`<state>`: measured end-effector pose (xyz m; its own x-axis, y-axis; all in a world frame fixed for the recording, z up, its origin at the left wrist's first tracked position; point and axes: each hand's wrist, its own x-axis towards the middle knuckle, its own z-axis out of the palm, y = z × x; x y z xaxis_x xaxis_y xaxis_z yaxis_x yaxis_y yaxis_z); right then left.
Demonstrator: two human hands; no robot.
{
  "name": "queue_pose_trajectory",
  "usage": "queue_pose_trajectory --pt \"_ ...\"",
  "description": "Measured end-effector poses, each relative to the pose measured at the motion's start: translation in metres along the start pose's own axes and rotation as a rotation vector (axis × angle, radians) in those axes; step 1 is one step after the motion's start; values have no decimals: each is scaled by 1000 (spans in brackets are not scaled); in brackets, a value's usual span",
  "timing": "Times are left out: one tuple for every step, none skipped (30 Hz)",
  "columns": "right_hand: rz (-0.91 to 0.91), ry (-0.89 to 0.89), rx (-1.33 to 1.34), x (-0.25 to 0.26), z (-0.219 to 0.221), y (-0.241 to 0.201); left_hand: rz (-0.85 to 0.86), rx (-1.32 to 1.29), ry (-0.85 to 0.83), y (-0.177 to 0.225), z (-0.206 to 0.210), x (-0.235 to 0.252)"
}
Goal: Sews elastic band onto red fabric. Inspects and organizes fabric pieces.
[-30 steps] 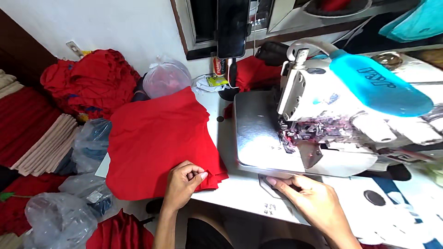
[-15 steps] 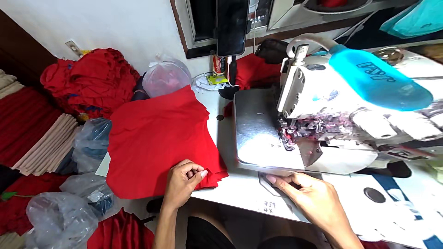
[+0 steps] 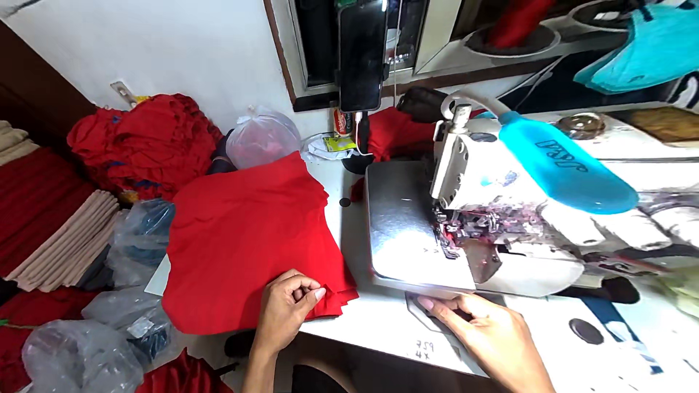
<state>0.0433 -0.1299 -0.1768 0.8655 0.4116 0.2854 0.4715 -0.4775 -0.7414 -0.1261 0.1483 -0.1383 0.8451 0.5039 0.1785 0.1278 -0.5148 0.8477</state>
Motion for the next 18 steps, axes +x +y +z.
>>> queue_pose_trajectory --pt "1 -1 0 0 0 0 0 -3 1 0 0 0" --pt "-1 0 1 0 0 0 0 -9 2 -1 0 0" --pt "-4 0 2 0 0 0 0 -14 4 -1 1 0" --pt "-5 -2 8 0 0 0 0 -16 6 -1 1 -1" --pt "-4 -10 11 0 -1 0 1 -17 7 -2 1 -1" --pt "-2 -16 13 0 -1 -1 2 -18 7 -2 1 -1" --pt "0 -21 12 0 -2 -2 3 -18 7 -1 1 -1" --pt "1 -26 7 0 -3 -3 1 -17 8 -1 1 -1" --pt "1 -30 -2 0 -3 -3 -1 -15 11 -1 1 -1" --pt "-2 -34 -6 0 -4 -4 -1 -13 12 -1 1 -1" --pt "-5 -37 -5 0 -4 -4 2 -10 14 -1 1 -1" --pt "-6 -40 -3 0 -4 -4 6 -9 15 -1 1 -1" --pt "-9 -39 -2 0 -4 -4 10 -7 16 -1 1 -2" --pt "-13 -36 -2 0 -4 -4 12 -6 17 -2 1 -1" --pt "-16 -34 -2 0 -3 -3 13 -6 18 -2 1 -1" --pt "-18 -29 -5 0 -2 -2 15 -6 18 -2 1 -1" --pt "-17 -27 -5 -1 -2 -2 16 -6 17 -2 1 -2" --pt "-16 -28 -6 -1 -2 -2 13 -4 15 -2 1 -2"
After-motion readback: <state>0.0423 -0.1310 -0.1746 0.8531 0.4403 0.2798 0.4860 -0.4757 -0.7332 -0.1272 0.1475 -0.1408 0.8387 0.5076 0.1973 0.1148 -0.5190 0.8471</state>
